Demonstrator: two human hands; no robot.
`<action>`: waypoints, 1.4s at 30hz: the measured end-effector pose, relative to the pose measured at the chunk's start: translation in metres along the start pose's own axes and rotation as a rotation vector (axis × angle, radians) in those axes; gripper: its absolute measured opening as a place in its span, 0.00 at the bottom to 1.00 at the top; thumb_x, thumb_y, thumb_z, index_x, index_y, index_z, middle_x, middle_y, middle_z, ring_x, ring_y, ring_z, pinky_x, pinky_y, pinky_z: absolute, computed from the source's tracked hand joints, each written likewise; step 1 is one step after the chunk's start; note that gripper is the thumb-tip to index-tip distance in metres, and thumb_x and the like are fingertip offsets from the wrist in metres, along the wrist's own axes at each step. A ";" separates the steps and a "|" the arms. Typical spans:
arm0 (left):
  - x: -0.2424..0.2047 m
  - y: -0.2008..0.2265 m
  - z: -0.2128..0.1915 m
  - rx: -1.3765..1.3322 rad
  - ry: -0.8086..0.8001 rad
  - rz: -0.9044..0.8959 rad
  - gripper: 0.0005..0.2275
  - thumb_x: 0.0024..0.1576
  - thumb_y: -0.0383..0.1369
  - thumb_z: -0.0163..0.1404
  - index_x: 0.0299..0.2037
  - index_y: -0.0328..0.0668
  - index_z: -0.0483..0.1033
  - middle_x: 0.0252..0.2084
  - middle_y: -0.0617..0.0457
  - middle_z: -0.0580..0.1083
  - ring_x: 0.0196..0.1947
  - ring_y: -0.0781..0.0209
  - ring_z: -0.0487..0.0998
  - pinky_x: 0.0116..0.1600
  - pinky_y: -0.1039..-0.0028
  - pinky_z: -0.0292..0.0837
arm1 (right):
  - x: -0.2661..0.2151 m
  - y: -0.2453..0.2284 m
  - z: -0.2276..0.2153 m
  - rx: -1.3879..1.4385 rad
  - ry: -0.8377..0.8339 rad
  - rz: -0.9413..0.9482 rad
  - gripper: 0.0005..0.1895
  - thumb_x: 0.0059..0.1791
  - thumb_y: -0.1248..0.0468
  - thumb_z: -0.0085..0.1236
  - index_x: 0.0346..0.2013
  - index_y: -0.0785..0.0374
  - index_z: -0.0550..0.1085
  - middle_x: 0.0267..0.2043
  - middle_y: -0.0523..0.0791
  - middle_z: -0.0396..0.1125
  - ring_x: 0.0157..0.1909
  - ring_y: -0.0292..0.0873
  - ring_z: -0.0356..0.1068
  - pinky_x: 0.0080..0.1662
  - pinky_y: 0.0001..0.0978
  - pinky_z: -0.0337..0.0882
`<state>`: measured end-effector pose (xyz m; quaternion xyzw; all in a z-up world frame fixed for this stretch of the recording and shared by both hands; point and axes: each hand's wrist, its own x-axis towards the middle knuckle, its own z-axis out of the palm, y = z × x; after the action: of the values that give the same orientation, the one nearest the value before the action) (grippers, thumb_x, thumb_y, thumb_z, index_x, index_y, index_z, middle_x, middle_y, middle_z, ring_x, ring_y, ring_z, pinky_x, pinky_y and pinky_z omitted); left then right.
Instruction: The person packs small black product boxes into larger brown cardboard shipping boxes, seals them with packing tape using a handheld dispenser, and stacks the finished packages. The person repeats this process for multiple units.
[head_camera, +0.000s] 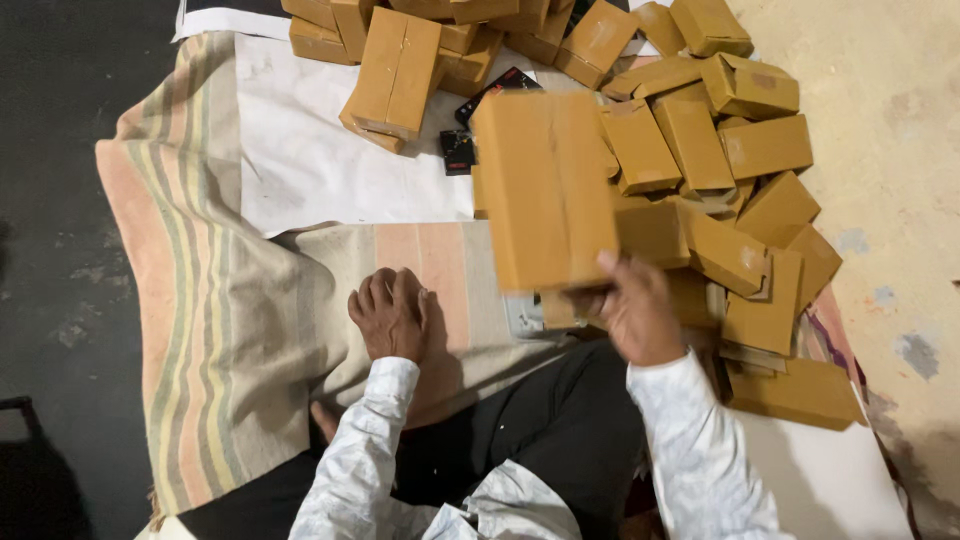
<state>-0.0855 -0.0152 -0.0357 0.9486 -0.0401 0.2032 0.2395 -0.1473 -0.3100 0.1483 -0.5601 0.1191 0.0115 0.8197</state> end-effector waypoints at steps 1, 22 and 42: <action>0.000 0.004 -0.002 0.048 0.007 0.008 0.20 0.60 0.44 0.50 0.59 0.42 0.73 0.61 0.39 0.69 0.64 0.40 0.64 0.69 0.43 0.53 | 0.023 -0.011 -0.001 -0.023 -0.012 -0.053 0.19 0.53 0.59 0.54 0.51 0.73 0.72 0.48 0.55 0.74 0.45 0.50 0.78 0.47 0.44 0.81; 0.007 0.020 -0.016 0.135 -0.129 -0.054 0.25 0.55 0.42 0.51 0.62 0.43 0.73 0.64 0.39 0.67 0.67 0.39 0.63 0.73 0.39 0.50 | 0.458 -0.012 -0.178 -0.827 0.620 -0.240 0.16 0.52 0.58 0.57 0.51 0.64 0.72 0.68 0.59 0.60 0.63 0.68 0.65 0.55 0.56 0.75; 0.002 0.019 -0.009 0.200 -0.177 -0.073 0.25 0.56 0.43 0.50 0.63 0.43 0.71 0.65 0.38 0.67 0.68 0.40 0.61 0.74 0.40 0.49 | 0.377 -0.092 -0.390 -1.938 0.903 -0.422 0.21 0.59 0.64 0.52 0.54 0.86 0.67 0.62 0.65 0.60 0.56 0.68 0.65 0.54 0.57 0.68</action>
<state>-0.0899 -0.0277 -0.0191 0.9827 -0.0062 0.1132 0.1463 0.1612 -0.7469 0.0197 -0.9300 0.2510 -0.2474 -0.1039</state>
